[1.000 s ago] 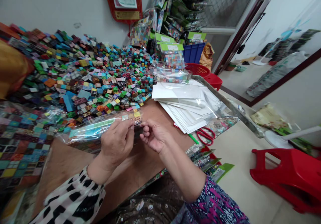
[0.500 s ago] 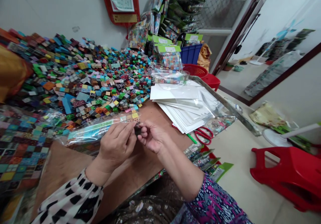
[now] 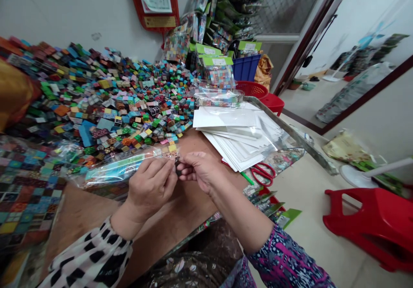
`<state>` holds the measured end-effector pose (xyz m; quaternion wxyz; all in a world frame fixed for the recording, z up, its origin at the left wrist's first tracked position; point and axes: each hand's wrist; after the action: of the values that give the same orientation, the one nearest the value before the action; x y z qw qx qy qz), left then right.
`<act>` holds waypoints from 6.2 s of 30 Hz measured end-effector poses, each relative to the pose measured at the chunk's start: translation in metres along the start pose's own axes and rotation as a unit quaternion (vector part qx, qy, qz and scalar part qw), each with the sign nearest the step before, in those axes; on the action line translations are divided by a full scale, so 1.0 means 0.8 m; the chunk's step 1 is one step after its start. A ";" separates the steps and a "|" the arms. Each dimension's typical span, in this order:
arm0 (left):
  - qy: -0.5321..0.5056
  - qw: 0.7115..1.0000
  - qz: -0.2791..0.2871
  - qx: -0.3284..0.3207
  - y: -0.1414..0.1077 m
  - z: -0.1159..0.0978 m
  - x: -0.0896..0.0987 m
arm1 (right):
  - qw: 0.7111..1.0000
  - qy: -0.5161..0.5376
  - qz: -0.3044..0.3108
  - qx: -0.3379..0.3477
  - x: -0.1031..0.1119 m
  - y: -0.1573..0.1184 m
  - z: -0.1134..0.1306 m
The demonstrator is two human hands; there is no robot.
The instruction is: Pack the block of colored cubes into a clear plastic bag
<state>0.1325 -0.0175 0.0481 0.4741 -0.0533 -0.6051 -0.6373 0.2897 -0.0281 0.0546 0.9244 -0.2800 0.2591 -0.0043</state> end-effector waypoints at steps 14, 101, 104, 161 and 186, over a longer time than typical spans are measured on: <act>-0.026 0.999 -0.008 0.026 -0.002 0.004 -0.006 | 0.994 -0.102 -0.041 -0.028 -0.016 0.001 0.025; -0.146 0.912 0.339 0.180 0.066 0.064 0.000 | 0.820 -0.450 -0.039 0.352 0.017 0.020 0.027; -0.144 0.915 0.331 0.182 0.063 0.064 -0.001 | 0.839 -0.431 -0.023 0.332 0.014 0.024 0.027; -0.187 0.914 0.312 0.178 0.054 0.064 -0.006 | 0.665 -0.677 -0.153 0.277 -0.026 -0.006 0.041; -0.299 0.890 0.275 0.206 0.047 0.076 -0.005 | 0.856 -0.501 -0.061 0.113 -0.031 -0.005 0.061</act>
<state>0.1293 0.0415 0.0882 0.4274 -0.3069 -0.7971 -0.2961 0.2926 -0.0022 0.1032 0.9524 -0.1526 -0.2589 0.0509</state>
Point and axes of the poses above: each hand's wrist, its own y-axis towards the middle knuckle, its own x-axis out of the back of the hand, z = x × y, and after that the axes turned 8 degrees about -x, right-handed
